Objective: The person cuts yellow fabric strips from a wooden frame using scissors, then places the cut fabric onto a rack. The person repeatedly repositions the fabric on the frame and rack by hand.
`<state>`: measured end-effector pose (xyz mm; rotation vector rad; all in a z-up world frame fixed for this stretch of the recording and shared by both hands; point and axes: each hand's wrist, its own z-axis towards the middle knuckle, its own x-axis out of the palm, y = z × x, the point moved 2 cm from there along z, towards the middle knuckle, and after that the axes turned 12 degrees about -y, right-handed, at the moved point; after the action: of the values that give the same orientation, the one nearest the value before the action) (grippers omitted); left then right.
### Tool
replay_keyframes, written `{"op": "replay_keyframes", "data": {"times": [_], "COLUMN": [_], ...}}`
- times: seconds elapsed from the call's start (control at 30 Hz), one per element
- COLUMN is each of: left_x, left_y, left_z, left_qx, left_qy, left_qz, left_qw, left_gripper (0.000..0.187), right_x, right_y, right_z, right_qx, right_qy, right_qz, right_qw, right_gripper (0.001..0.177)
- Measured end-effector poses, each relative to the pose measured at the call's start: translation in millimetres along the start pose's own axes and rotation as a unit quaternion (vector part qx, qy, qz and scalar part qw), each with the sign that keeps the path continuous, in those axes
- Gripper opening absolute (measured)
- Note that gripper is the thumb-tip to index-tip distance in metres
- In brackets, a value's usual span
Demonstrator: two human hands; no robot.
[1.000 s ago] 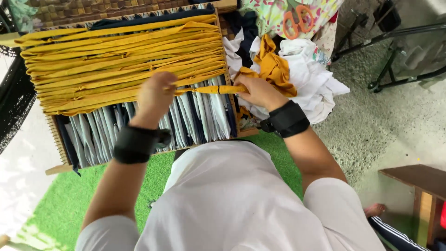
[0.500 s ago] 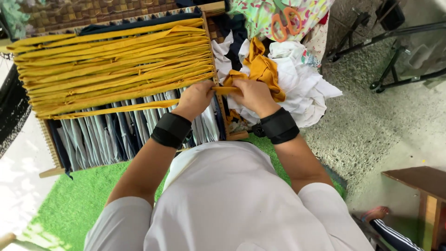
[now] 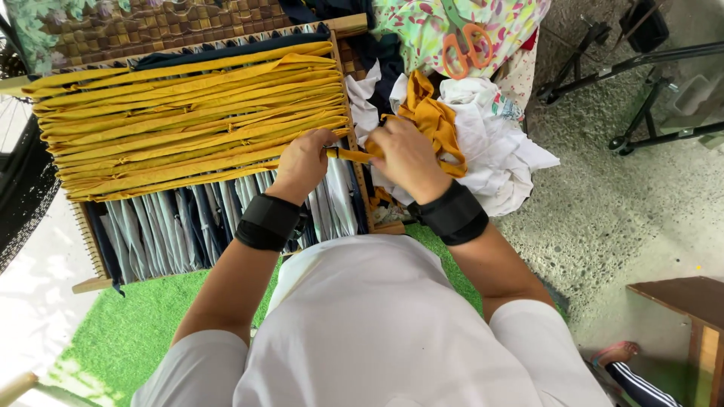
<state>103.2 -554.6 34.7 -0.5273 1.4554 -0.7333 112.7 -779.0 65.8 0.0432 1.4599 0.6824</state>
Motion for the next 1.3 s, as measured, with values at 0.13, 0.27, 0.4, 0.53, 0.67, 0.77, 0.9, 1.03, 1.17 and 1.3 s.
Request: {"op": "replay_keyframes", "data": {"times": [0.13, 0.27, 0.4, 0.53, 0.67, 0.77, 0.9, 1.03, 1.17, 1.3], "left_x": [7.3, -11.5, -38.3, -16.8, -3.2, -33.7, -33.0, -5.9, -1.9, -4.8], "left_y": [5.5, -17.5, -18.2, 34.4, 43.2, -5.0, -22.7, 15.8, 23.3, 39.7], "left_z": [-3.0, -5.7, -18.0, -36.6, -43.6, -30.0, -36.0, -44.1, -46.6, -44.4], "left_qx": [-0.037, -0.004, -0.011, -0.319, -0.294, -0.177, 0.093, -0.1, -0.085, -0.06], "left_qy": [-0.007, -0.036, -0.156, 0.105, 0.069, -0.003, -0.028, 0.063, 0.031, -0.054], "left_qz": [-0.068, -0.138, -0.015, -0.065, -0.193, 0.016, 0.061, 0.027, 0.017, 0.021], "left_qw": [0.997, 0.99, 0.988, 0.94, 0.934, 0.984, 0.993, 0.993, 0.996, 0.997], "left_gripper": [0.026, 0.021, 0.015, 0.038, 0.034, 0.035, 0.057, 0.03, 0.031, 0.024], "right_x": [23.2, 43.3, 52.4, 49.0, 54.6, 55.8, 59.0, 6.5, -18.3, -20.3], "right_y": [12.8, 18.2, 17.4, 22.7, 24.1, 17.0, 4.6, -19.2, -84.4, -159.3], "right_z": [19.9, 26.9, 21.5, 18.8, 14.4, 10.5, -3.0, -8.6, 0.3, 51.6], "right_qx": [-0.013, -0.049, 0.054, 0.062, 0.049, 0.08, 0.061, 0.047, 0.128, 0.105], "right_qy": [0.044, 0.035, 0.096, 0.096, 0.092, 0.052, 0.051, -0.166, -0.188, -0.252], "right_qz": [0.122, 0.196, 0.224, 0.331, 0.334, 0.316, 0.272, 0.064, 0.051, -0.047], "right_qw": [0.992, 0.979, 0.968, 0.937, 0.937, 0.944, 0.959, 0.983, 0.972, 0.961], "right_gripper": [0.033, 0.029, 0.018, 0.015, 0.014, 0.015, 0.012, 0.017, 0.018, 0.028]}}
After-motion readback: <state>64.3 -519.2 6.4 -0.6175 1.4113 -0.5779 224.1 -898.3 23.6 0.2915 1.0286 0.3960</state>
